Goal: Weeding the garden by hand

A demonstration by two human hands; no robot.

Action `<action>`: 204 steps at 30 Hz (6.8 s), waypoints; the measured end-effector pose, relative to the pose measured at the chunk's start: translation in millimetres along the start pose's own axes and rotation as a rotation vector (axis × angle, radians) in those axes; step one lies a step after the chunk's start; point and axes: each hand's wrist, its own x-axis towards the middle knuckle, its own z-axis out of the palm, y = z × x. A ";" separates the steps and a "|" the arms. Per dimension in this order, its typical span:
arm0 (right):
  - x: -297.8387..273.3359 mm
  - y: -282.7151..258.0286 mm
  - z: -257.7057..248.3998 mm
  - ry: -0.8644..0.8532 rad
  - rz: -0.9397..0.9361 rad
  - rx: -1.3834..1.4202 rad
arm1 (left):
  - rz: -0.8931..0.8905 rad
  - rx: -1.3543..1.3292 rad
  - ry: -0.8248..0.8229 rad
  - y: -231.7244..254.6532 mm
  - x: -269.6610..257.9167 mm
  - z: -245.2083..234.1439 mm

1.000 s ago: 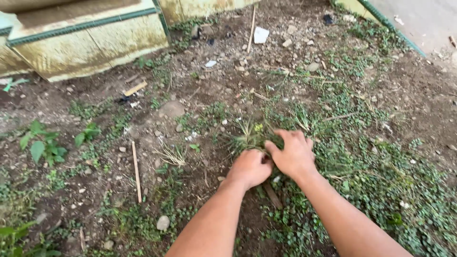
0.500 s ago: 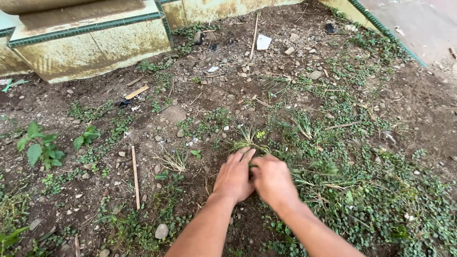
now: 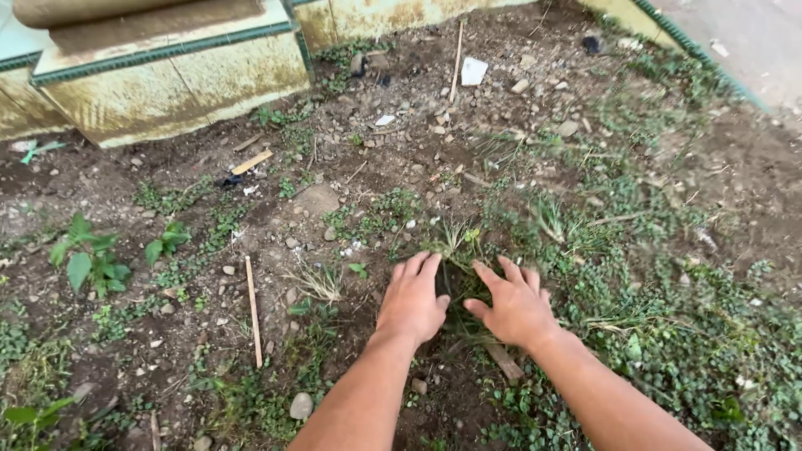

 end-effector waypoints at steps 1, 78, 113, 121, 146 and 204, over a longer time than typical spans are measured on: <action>1.5 5.2 12.3 0.017 -0.048 -0.007 | 0.028 0.035 0.005 -2.1 4.7 3.5; 82.8 -29.8 10.6 0.167 -0.220 0.248 | 0.033 -0.060 -0.194 -13.5 63.6 -75.0; 182.7 -90.2 -103.5 -0.240 -0.048 -0.308 | -0.056 0.059 -0.299 -9.4 161.6 -181.7; 219.1 -20.5 -61.8 -0.345 0.005 -0.326 | 0.012 -0.095 -0.209 28.8 191.3 -96.0; 305.7 118.7 -33.7 -0.049 0.044 -0.155 | -0.309 -0.209 0.228 -1.2 239.0 -71.8; 354.9 274.9 -115.5 0.327 0.146 0.284 | 0.225 0.056 -0.250 312.7 372.5 62.0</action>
